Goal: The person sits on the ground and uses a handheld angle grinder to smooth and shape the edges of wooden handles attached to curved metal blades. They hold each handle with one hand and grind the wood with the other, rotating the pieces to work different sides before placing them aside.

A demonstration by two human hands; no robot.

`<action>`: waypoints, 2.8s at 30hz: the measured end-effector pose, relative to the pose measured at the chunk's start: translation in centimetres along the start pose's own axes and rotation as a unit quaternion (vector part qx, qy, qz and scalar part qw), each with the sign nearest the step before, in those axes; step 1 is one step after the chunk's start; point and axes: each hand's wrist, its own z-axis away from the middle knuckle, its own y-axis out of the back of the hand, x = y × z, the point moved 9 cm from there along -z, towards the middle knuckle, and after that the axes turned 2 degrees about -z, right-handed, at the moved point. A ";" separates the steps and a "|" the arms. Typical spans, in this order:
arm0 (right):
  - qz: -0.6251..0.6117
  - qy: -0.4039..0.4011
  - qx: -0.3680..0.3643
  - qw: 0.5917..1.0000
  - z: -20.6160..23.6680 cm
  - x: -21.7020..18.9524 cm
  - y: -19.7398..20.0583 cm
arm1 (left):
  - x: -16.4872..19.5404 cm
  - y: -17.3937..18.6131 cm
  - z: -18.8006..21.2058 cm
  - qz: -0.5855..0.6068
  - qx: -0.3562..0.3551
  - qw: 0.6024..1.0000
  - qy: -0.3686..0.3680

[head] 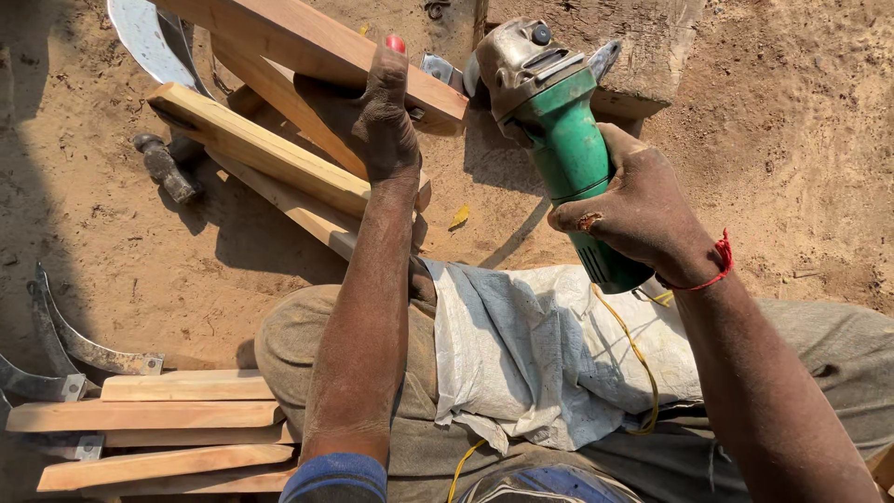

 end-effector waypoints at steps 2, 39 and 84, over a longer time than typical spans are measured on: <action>0.016 0.002 0.003 1.000 0.2 -0.3 0.3 | 0.1 -0.3 -0.1 0.013 0.006 1.000 0.014; 0.153 -0.060 0.095 0.982 -4.7 6.9 8.1 | -7.3 2.1 -2.1 0.070 -0.026 0.976 0.205; 0.138 -0.041 0.090 0.985 -2.6 5.7 7.8 | -4.8 2.0 -1.5 0.085 0.071 0.985 0.133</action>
